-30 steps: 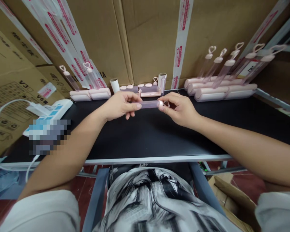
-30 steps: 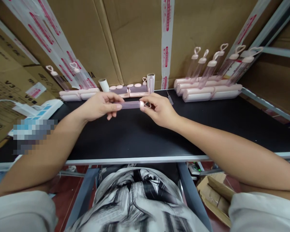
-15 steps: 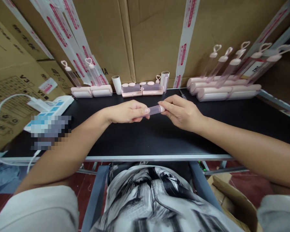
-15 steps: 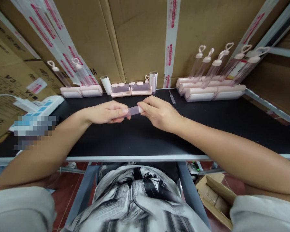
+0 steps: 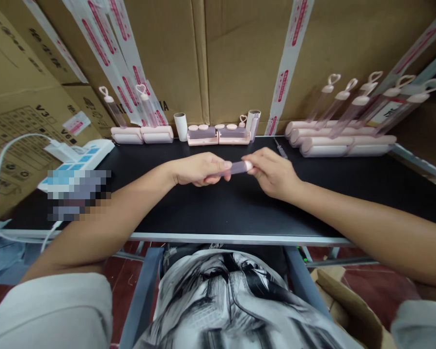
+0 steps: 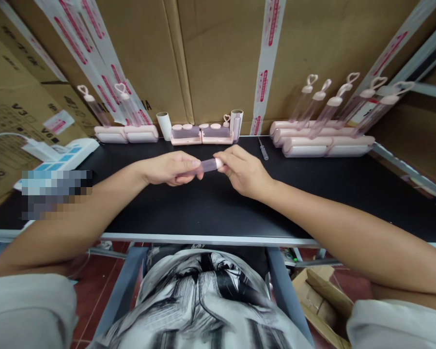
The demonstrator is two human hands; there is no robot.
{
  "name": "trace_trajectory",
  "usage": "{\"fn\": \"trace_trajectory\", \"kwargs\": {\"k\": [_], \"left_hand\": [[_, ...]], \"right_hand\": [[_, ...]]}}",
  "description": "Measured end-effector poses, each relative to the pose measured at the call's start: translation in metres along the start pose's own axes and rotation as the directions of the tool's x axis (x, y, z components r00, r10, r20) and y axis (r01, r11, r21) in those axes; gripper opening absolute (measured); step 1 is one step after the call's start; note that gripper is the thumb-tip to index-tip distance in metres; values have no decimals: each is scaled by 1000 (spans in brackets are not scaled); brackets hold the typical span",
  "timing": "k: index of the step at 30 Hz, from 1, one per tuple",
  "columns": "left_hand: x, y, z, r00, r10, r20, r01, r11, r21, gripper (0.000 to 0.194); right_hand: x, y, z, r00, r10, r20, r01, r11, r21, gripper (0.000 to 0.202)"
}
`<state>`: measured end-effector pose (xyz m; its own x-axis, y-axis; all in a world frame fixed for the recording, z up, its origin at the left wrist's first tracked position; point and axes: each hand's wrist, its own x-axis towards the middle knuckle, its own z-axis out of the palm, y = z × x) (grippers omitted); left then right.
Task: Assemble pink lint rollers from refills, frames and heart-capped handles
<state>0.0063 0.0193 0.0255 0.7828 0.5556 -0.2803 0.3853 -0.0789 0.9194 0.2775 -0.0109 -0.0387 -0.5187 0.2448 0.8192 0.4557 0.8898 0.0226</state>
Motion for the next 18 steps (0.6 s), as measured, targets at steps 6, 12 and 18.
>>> {"fn": "trace_trajectory", "kwargs": {"k": [6, 12, 18], "left_hand": [[-3, 3, 3, 999, 41, -25, -42, 999, -21, 61], [-4, 7, 9, 997, 57, -47, -53, 994, 93, 70], [-3, 8, 12, 989, 136, -52, -115, 949, 295, 74]], "right_hand": [[2, 2, -3, 999, 32, -36, -32, 999, 7, 31], [1, -3, -8, 999, -15, -36, 14, 999, -37, 28], [-1, -3, -7, 999, 18, 38, -17, 1000, -18, 24]]}}
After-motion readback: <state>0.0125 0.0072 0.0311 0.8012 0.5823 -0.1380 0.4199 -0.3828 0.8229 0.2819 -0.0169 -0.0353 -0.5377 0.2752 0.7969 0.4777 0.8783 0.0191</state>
